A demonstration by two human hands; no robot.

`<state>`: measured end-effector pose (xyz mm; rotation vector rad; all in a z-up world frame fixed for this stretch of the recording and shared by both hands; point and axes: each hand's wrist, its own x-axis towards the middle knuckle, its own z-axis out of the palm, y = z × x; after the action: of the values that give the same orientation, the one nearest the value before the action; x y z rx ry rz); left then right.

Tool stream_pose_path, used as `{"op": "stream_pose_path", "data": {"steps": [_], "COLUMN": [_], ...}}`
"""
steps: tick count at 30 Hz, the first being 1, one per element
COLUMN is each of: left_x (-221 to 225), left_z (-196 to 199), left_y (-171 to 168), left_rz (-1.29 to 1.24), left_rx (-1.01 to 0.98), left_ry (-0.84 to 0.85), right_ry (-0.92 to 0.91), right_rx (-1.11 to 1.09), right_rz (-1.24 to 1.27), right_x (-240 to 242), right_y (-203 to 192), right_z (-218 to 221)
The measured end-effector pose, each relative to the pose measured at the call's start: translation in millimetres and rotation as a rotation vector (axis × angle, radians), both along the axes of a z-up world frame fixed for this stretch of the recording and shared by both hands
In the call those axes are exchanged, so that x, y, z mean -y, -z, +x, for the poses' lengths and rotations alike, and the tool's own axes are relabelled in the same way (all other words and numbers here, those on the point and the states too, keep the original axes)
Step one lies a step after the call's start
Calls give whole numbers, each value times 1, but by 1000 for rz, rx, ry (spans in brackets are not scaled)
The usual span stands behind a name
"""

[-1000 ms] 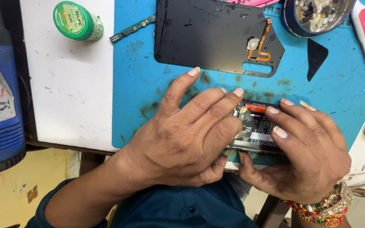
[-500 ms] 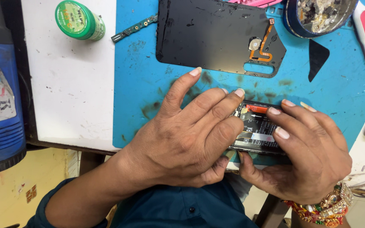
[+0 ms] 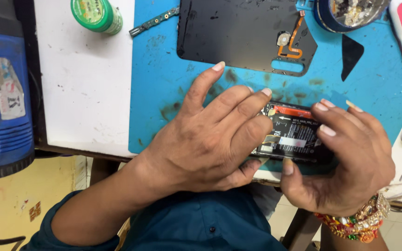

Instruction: The person removes the back panel of a mobile phone, uses a pry tool to detach internal components, and uses a screwdriver to secure parts of the device.

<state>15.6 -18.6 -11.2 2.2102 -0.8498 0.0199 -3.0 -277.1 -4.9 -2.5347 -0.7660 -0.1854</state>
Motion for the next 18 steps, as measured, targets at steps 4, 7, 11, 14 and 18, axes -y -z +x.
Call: {"op": "stream_pose_path", "data": {"steps": [4,7,11,14,18], "left_x": [0,-2,-3,-3,-4], "left_z": [-4,-6,-9,-12,-18], "left_y": [1,3,0,-2,-1], "left_rz": [29,48,27,53,81], "left_rx": [49,102,89,108,166], "left_ry": [0,13,24,21,10], "right_ry": [19,29,69,88,79], "right_rx": [23,53,35,64,92], "right_rz": [17,53,67,79,89], "right_x": [3,3,4,2,-1], "right_y": [3,5,3,1,-4], "right_z": [-6,-10,-16,-18,-20]}}
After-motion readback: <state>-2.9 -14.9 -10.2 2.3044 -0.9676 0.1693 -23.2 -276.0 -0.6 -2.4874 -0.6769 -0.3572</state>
